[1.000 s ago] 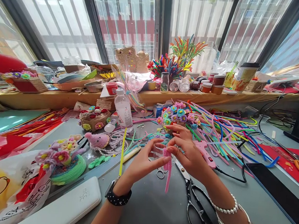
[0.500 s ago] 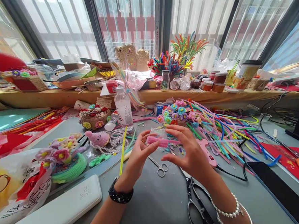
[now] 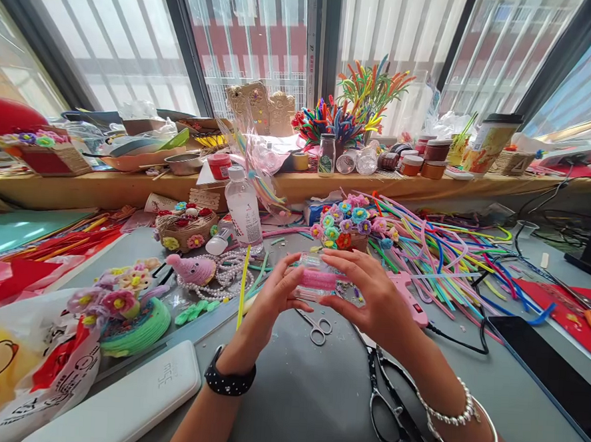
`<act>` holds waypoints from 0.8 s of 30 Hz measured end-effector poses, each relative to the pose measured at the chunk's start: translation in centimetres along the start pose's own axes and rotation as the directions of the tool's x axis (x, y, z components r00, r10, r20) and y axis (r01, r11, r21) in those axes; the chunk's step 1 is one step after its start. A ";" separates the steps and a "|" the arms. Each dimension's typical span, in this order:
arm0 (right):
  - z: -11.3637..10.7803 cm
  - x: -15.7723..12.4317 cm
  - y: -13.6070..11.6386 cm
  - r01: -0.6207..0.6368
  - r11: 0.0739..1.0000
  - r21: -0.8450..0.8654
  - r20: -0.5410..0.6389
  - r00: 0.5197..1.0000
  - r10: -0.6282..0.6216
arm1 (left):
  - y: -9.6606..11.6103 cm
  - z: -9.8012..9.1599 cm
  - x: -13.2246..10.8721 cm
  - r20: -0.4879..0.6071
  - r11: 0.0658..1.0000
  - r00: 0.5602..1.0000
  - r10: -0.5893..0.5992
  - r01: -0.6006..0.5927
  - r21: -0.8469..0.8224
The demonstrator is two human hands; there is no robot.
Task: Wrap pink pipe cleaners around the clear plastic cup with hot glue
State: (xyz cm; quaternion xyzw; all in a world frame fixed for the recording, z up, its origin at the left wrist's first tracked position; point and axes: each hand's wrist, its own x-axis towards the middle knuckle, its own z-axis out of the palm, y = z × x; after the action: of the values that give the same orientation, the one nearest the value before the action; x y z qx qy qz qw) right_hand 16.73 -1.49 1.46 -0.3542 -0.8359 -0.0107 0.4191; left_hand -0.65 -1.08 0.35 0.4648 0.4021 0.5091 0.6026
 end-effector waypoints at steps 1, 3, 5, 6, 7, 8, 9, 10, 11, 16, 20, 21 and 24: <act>0.0 0.0 0.0 0.006 1.000 0.000 0.003 1.000 -0.006 | 0.1 0.0 0.0 0.008 1.000 1.000 -0.007 0.007 0.005; 0.0 0.0 0.1 0.011 1.000 -0.006 -0.002 1.000 -0.011 | 0.3 0.1 -0.1 0.022 1.000 1.000 -0.020 0.020 -0.004; 0.0 0.0 0.1 0.010 1.000 -0.018 -0.032 0.999 -0.010 | 0.6 0.3 -0.3 0.039 0.999 0.999 -0.030 0.032 -0.042; 0.0 0.0 0.1 0.004 1.000 -0.025 -0.059 0.998 -0.005 | 0.8 0.4 -0.5 0.045 0.997 0.999 -0.030 0.033 -0.069; 0.0 0.0 0.1 -0.009 0.999 -0.031 -0.097 0.995 0.006 | 0.9 0.5 -0.6 0.043 0.995 0.999 -0.023 0.027 -0.098; 0.0 0.1 0.1 -0.029 0.999 -0.036 -0.147 0.989 0.023 | 1.0 0.7 -0.6 0.033 0.992 0.999 -0.014 0.018 -0.128; 0.0 0.1 0.1 -0.058 0.997 -0.041 -0.208 0.977 0.049 | 1.1 0.8 -0.7 0.014 0.988 1.000 -0.004 0.006 -0.155; -0.1 0.1 0.1 -0.100 0.994 -0.044 -0.279 0.957 0.084 | 1.1 0.8 -0.7 -0.008 0.984 1.000 0.006 -0.007 -0.178; -0.1 0.1 0.1 -0.154 0.987 -0.044 -0.347 0.929 0.129 | 1.1 0.9 -0.7 -0.028 0.980 1.000 0.014 -0.019 -0.199; -0.3 0.2 0.5 -0.440 0.878 0.189 -0.296 0.827 0.478 | 0.9 1.0 -0.6 -0.051 0.974 0.999 0.018 -0.029 -0.223; -0.4 0.2 1.1 -0.559 0.739 0.376 -0.134 0.756 0.641 | 0.6 1.0 -0.6 -0.027 0.969 0.999 0.028 -0.034 -0.246; -0.5 0.2 1.2 -0.574 0.734 0.362 -0.171 0.733 0.658 | 0.6 1.0 -0.6 -0.016 0.964 0.999 0.039 -0.042 -0.261; -0.7 0.2 1.2 -0.612 0.690 0.386 -0.134 0.703 0.699 | 0.6 1.2 -0.6 -0.010 0.958 0.998 0.070 -0.070 -0.279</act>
State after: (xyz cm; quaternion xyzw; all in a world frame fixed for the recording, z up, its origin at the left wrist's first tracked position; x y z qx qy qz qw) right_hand 17.89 -0.65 1.75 -0.5556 -0.5765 0.2253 0.5552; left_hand 0.24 -1.85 1.20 0.3893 0.3096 0.5815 0.6437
